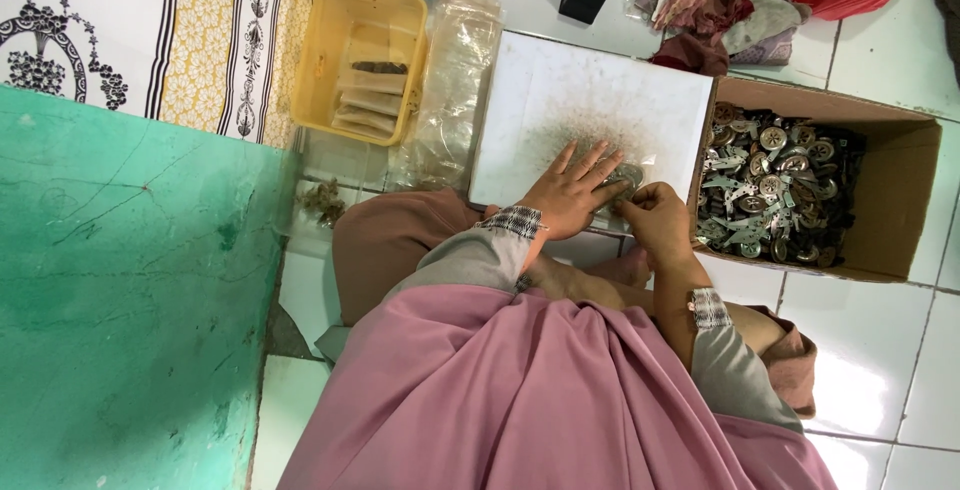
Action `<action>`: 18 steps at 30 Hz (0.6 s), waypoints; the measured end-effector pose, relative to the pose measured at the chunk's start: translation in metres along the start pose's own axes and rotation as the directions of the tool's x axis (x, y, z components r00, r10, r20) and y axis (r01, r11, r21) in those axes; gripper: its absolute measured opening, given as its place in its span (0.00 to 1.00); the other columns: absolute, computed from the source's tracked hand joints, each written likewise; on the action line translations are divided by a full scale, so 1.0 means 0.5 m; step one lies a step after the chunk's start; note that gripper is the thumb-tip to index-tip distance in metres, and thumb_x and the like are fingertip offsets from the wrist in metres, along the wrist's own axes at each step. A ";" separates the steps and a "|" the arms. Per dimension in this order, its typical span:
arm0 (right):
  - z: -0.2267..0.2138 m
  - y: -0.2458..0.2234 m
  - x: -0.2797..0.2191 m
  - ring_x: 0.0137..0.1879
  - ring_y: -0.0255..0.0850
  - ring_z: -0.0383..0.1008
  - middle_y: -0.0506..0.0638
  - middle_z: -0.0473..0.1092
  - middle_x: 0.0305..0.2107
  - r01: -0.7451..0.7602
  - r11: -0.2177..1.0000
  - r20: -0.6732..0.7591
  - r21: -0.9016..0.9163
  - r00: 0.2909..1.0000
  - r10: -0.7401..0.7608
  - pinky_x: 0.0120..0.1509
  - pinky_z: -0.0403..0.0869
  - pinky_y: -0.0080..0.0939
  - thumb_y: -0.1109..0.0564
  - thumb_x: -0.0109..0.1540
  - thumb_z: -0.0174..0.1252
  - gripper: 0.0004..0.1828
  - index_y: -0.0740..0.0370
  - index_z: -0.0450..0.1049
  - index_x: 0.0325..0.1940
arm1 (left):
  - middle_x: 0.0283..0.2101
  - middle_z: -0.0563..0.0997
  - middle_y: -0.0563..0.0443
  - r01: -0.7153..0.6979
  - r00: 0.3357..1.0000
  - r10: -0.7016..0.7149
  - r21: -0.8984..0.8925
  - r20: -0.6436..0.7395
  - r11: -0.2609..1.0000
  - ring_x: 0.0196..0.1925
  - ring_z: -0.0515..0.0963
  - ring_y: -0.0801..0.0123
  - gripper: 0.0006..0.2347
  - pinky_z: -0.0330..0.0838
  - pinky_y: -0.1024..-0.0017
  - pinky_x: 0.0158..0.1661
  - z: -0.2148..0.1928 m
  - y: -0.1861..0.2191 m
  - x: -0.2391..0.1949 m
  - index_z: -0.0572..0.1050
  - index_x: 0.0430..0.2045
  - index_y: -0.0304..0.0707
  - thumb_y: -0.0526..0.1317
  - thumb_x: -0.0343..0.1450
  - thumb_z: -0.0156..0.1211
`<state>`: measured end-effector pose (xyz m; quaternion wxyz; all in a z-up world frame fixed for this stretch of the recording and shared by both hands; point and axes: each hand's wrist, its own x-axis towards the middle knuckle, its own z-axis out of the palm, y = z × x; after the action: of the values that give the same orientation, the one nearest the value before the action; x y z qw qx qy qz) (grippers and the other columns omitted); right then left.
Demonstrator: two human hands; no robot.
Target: The person sits on the floor and packs small metal hardware pieces into a clear plastic bag. They place the bagged items into a yellow plastic container and then wipe the white work surface with a red cloth.
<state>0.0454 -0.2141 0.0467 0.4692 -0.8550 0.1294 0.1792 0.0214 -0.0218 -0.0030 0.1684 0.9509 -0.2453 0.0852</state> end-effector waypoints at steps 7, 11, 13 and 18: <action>0.010 0.027 0.012 0.31 0.44 0.73 0.53 0.71 0.23 0.053 0.965 -0.035 -0.258 0.997 -0.064 0.32 0.71 0.44 0.52 0.56 0.71 0.17 0.64 0.73 0.39 | 0.78 0.49 0.53 0.016 1.000 -0.016 -0.026 0.015 1.000 0.80 0.46 0.51 0.27 0.41 0.41 0.73 0.021 -0.005 0.000 0.61 0.70 0.61 0.37 0.72 0.51; 0.014 0.024 0.006 0.33 0.46 0.75 0.54 0.72 0.23 0.078 0.949 -0.051 -0.304 0.994 -0.098 0.36 0.72 0.45 0.50 0.58 0.72 0.18 0.64 0.74 0.39 | 0.77 0.50 0.53 0.021 0.999 -0.022 -0.055 -0.032 0.998 0.79 0.47 0.51 0.26 0.42 0.41 0.73 0.014 -0.003 -0.001 0.63 0.69 0.60 0.36 0.73 0.48; 0.016 0.039 0.012 0.34 0.47 0.76 0.54 0.73 0.23 0.085 0.940 -0.051 -0.331 0.993 -0.108 0.37 0.73 0.46 0.48 0.57 0.72 0.19 0.62 0.74 0.38 | 0.77 0.52 0.52 0.025 0.999 -0.027 -0.058 -0.028 0.998 0.79 0.48 0.51 0.24 0.42 0.42 0.73 0.016 -0.005 0.000 0.62 0.70 0.60 0.38 0.75 0.47; 0.015 0.053 0.010 0.38 0.52 0.79 0.55 0.76 0.26 0.114 0.911 -0.046 -0.397 0.989 -0.143 0.41 0.76 0.50 0.47 0.57 0.71 0.18 0.61 0.74 0.39 | 0.78 0.49 0.53 0.018 1.000 -0.018 -0.026 0.013 0.999 0.79 0.46 0.50 0.23 0.41 0.41 0.73 0.021 -0.013 0.000 0.60 0.70 0.64 0.49 0.77 0.48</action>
<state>0.0384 -0.2217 0.0207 0.2938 -0.9444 0.0514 0.1387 0.0256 -0.0202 -0.0143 0.1799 0.9514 -0.2387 0.0744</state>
